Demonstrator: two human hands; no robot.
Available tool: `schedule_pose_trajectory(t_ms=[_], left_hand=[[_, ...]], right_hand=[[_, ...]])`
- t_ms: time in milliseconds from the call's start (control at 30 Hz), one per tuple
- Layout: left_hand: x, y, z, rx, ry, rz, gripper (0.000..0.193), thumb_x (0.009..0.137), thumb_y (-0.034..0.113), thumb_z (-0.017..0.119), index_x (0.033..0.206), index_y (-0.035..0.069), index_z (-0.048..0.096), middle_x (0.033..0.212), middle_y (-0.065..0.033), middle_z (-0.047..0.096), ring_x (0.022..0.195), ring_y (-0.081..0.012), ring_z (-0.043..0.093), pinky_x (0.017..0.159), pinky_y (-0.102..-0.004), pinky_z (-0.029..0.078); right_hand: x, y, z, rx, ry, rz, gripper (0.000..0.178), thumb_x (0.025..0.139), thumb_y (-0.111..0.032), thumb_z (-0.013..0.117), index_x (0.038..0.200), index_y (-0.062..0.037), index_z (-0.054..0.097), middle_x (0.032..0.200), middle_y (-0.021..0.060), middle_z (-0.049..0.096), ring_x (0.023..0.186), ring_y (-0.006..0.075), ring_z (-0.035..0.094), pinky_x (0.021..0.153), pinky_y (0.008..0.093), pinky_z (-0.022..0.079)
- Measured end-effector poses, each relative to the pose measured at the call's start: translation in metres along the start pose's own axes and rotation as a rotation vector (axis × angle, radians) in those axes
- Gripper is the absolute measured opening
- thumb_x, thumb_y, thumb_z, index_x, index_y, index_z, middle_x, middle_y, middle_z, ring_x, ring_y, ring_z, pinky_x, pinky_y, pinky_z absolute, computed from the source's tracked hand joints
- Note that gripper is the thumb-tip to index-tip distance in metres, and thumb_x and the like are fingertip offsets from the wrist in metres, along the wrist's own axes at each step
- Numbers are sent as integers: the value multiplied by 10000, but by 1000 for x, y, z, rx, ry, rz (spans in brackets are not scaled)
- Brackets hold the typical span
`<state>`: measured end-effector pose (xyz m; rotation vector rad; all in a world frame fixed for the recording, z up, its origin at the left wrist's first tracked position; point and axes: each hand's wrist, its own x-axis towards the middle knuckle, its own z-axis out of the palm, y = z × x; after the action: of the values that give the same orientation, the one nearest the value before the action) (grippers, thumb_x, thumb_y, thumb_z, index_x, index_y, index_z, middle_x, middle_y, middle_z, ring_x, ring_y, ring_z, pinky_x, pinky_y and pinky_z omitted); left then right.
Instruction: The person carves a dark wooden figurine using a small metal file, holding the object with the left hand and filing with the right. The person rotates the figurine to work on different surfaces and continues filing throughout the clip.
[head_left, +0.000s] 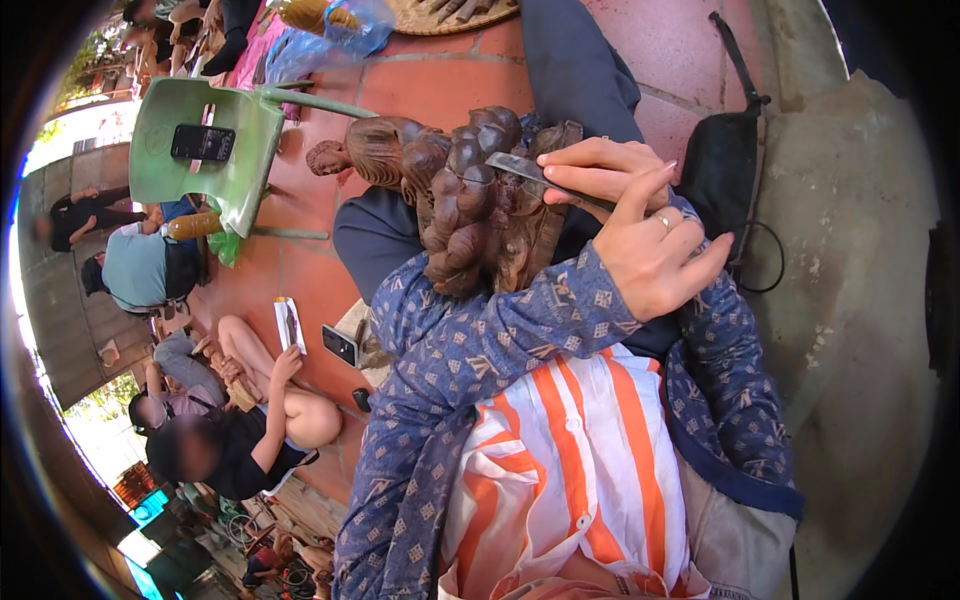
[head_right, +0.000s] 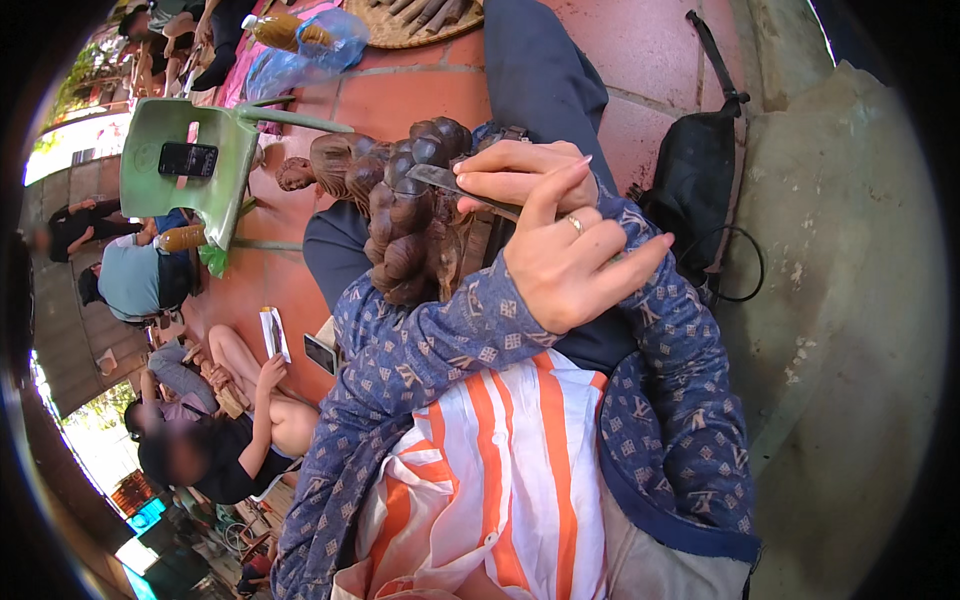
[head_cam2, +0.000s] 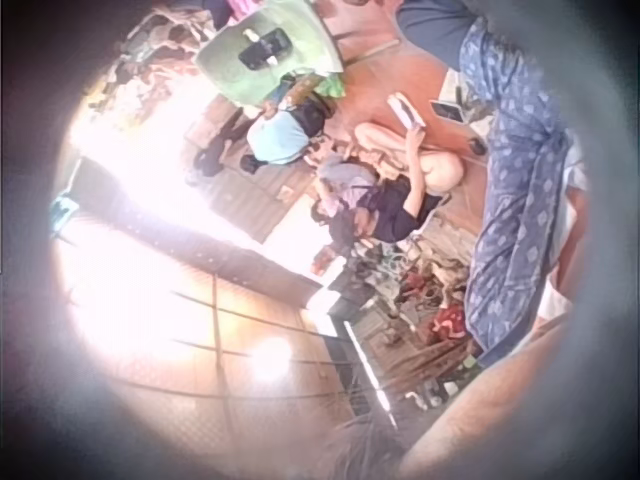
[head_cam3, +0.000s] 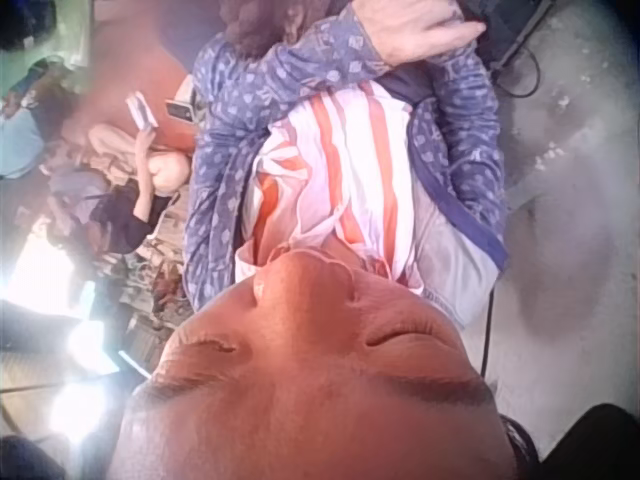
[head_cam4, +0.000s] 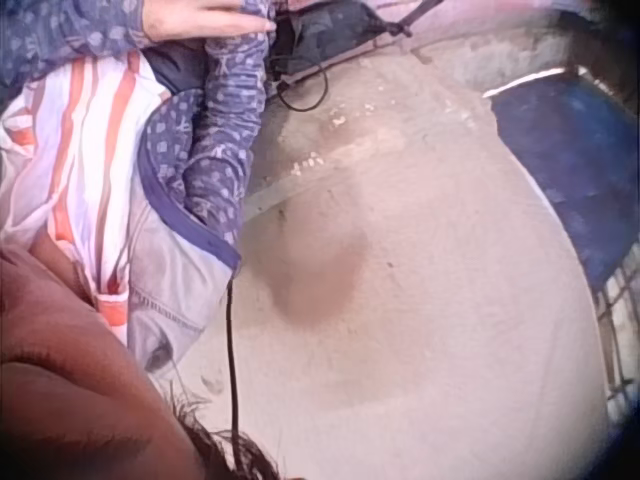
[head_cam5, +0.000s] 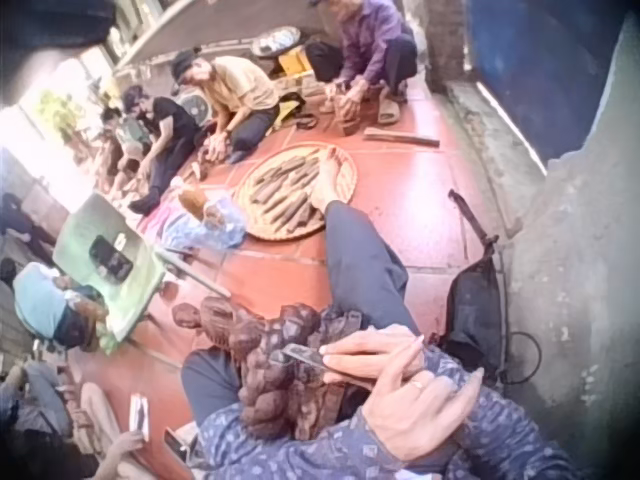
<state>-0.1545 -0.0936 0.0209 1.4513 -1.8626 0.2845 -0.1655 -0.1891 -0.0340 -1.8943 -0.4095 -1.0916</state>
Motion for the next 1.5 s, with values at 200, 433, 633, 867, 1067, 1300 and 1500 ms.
schedule_pose_trajectory(t_ms=[200,433,633,867,1067,1300,1500], left_hand=[[-6,-4,-9,-94,57,-229,485,681,-12,630,1151,90,692,685,-6,476,639,-200,535,995,-532,384],[-4,-18,-6,-16,72,-153,418,712,41,593,1117,71,688,669,-11,468,634,-194,553,1000,-554,385],[8,-10,12,65,-103,-29,394,708,98,603,1091,97,698,663,-8,496,646,-178,570,996,-524,406],[0,-9,-4,-90,60,-260,433,677,28,608,1097,87,698,687,-36,519,668,-234,571,971,-509,408],[4,-17,-4,-68,-57,-153,394,677,20,614,1058,83,691,670,-25,494,679,-218,584,965,-506,417],[4,-10,-3,-62,-4,-175,389,695,52,603,1073,74,692,690,-35,520,674,-247,582,925,-503,445],[0,-22,-4,-106,39,-184,438,670,8,603,1099,67,669,718,-40,557,670,-250,582,916,-494,440]], right_hand=[[5,20,0,127,-229,-120,260,655,-151,812,819,8,687,789,128,686,695,322,658,598,387,520],[-38,52,16,-14,-149,-75,250,664,-95,804,849,21,683,813,160,683,707,320,670,623,404,533],[2,-11,-4,137,88,262,282,784,-95,739,1048,-28,667,943,186,678,851,317,685,774,380,570],[-9,18,-3,114,-213,43,231,752,-154,734,927,-10,691,869,123,691,796,284,679,748,351,532],[-18,28,9,153,-20,-72,244,754,-132,723,944,17,685,833,126,697,683,278,670,680,351,520],[-13,27,9,206,-36,-140,299,714,-119,783,983,-24,695,835,103,673,676,265,650,636,322,512],[-89,59,34,-80,-52,418,110,801,-63,670,897,-42,720,832,102,656,679,244,630,614,281,508]])
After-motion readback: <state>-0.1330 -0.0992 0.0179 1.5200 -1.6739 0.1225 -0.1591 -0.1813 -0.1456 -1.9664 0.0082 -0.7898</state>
